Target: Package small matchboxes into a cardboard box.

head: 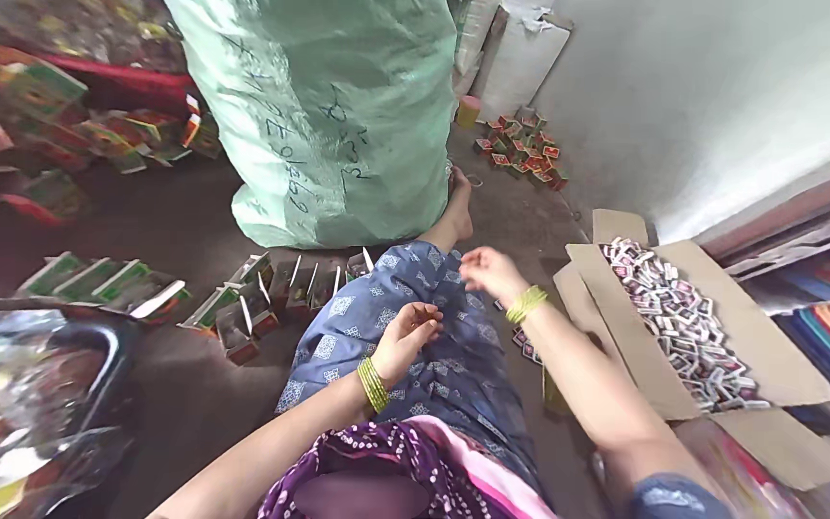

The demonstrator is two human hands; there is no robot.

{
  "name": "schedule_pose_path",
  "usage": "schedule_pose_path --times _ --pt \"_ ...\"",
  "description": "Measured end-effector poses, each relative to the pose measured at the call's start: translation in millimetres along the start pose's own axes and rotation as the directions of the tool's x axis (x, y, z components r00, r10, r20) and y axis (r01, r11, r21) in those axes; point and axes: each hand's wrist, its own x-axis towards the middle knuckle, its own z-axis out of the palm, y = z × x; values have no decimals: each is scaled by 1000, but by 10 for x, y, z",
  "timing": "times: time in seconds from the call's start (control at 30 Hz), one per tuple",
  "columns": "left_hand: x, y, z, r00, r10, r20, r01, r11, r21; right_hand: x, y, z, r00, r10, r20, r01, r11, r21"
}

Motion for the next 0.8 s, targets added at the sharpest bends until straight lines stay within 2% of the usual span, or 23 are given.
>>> schedule_pose_path --times 0.1,0.17,0.2,0.27,0.37,0.43,0.47,0.6,0.67,0.8 --pt "7 186 -183 971 238 22 -236 945 226 -406 460 361 978 -10 207 27 996 -80" --pt "1 335 -454 948 318 -13 -280 852 442 -636 665 456 971 -41 234 81 983 -163" --pt "-21 395 -624 937 345 -61 -254 788 560 -733 755 480 974 -71 216 115 973 -198" --pt "-75 484 -991 907 373 -196 -103 647 756 -882 880 482 980 -121 159 146 977 -155" --pt "-150 569 -1568 835 412 -365 190 407 893 -1023 1004 406 990 -125 59 125 992 0" --pt "-211 586 -1909 775 433 -461 373 277 886 -1080 1051 345 991 -133 5 133 990 38" --pt "-244 605 -2041 745 420 -518 454 250 855 -1109 1069 328 991 -130 -14 131 990 53" --pt "-214 628 -2420 618 343 -707 668 245 703 -1174 1152 321 991 -121 -54 126 987 101" --pt "-125 648 -2542 605 273 -748 710 242 662 -1193 1170 340 991 -116 -60 122 987 106" --pt "65 744 -2655 636 155 -756 739 161 655 -1234 1182 356 989 -123 -76 132 984 120"
